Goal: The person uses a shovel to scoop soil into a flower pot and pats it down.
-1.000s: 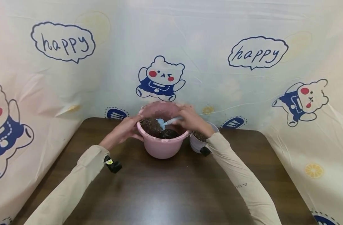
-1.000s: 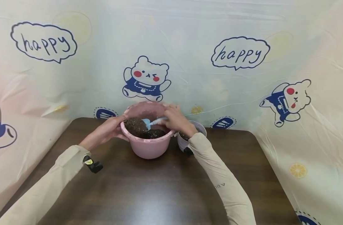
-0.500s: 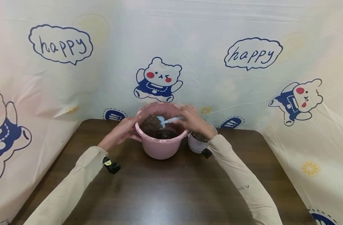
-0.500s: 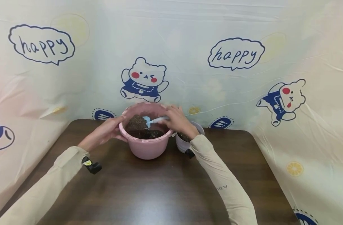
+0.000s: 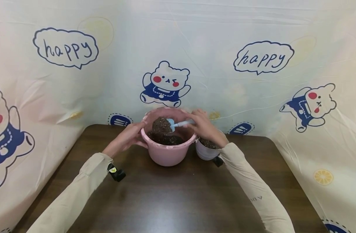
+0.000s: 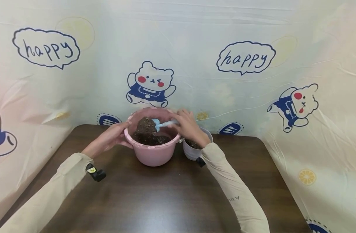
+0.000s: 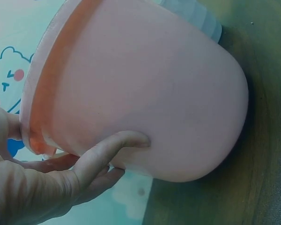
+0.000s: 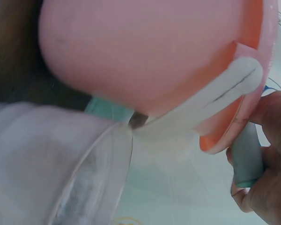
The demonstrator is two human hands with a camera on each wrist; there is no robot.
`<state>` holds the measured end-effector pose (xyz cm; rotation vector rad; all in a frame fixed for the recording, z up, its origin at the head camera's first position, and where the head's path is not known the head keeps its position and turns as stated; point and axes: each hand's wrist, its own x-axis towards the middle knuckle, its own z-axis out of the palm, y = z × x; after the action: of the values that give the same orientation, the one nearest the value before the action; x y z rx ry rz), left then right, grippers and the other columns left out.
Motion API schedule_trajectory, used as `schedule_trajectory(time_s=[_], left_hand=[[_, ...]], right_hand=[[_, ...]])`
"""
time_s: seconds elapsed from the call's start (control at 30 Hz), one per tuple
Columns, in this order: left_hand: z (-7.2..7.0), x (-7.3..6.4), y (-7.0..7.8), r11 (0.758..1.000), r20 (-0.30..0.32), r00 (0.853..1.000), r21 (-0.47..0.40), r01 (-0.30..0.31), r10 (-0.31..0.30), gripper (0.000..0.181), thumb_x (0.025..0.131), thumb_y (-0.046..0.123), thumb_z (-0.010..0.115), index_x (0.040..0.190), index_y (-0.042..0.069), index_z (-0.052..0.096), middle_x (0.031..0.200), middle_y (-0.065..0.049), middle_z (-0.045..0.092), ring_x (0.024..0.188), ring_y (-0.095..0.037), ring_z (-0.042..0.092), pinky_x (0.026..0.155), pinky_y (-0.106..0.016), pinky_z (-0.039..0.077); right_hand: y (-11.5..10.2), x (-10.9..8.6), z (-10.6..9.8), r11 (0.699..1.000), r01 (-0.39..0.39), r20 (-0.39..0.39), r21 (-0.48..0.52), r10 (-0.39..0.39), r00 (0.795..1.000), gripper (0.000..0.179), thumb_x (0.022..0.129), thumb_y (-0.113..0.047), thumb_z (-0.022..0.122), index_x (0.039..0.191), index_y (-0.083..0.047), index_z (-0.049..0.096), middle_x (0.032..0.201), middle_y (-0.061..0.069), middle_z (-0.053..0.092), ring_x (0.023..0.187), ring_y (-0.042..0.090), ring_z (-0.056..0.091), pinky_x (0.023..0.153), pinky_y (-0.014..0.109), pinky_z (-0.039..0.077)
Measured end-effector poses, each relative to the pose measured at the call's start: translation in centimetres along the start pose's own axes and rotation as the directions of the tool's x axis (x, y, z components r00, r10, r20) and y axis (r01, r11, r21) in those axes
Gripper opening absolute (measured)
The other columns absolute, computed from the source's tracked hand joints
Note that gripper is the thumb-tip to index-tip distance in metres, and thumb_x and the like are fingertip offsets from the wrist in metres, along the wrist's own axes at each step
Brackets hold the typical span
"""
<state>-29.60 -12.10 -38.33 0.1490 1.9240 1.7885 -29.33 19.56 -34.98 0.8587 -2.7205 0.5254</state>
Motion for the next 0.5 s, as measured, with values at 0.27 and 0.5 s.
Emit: schedule_trajectory(time_s=[0.27,0.5], left_hand=[[0.1,0.0,0.0,1.0,0.001,1.0,-0.021,-0.012,0.012,0.069,0.114,0.032,0.037,0.165,-0.005,0.008,0.171,-0.029,0.013,0.153,-0.05,0.027,0.089,-0.053,0.064],[0.1,0.0,0.1,1.0,-0.01,1.0,-0.023,-0.009,0.009,0.07,0.114,0.032,0.038,0.165,-0.005,0.008,0.171,-0.028,0.012,0.155,-0.048,0.025,0.09,-0.054,0.064]], right_hand=[[0.2,-0.7,0.2,0.995,-0.008,-0.078,-0.099,0.0,0.997,0.035,0.099,-0.026,0.074,0.129,-0.008,0.073,0.098,0.01,0.059,0.098,0.028,0.046,0.081,0.044,0.03],[0.6,-1.2,-0.3,0.998,-0.046,-0.101,-0.048,0.041,0.994,0.03,0.097,-0.023,0.076,0.124,-0.009,0.075,0.1,0.009,0.061,0.1,0.029,0.047,0.083,0.046,0.031]])
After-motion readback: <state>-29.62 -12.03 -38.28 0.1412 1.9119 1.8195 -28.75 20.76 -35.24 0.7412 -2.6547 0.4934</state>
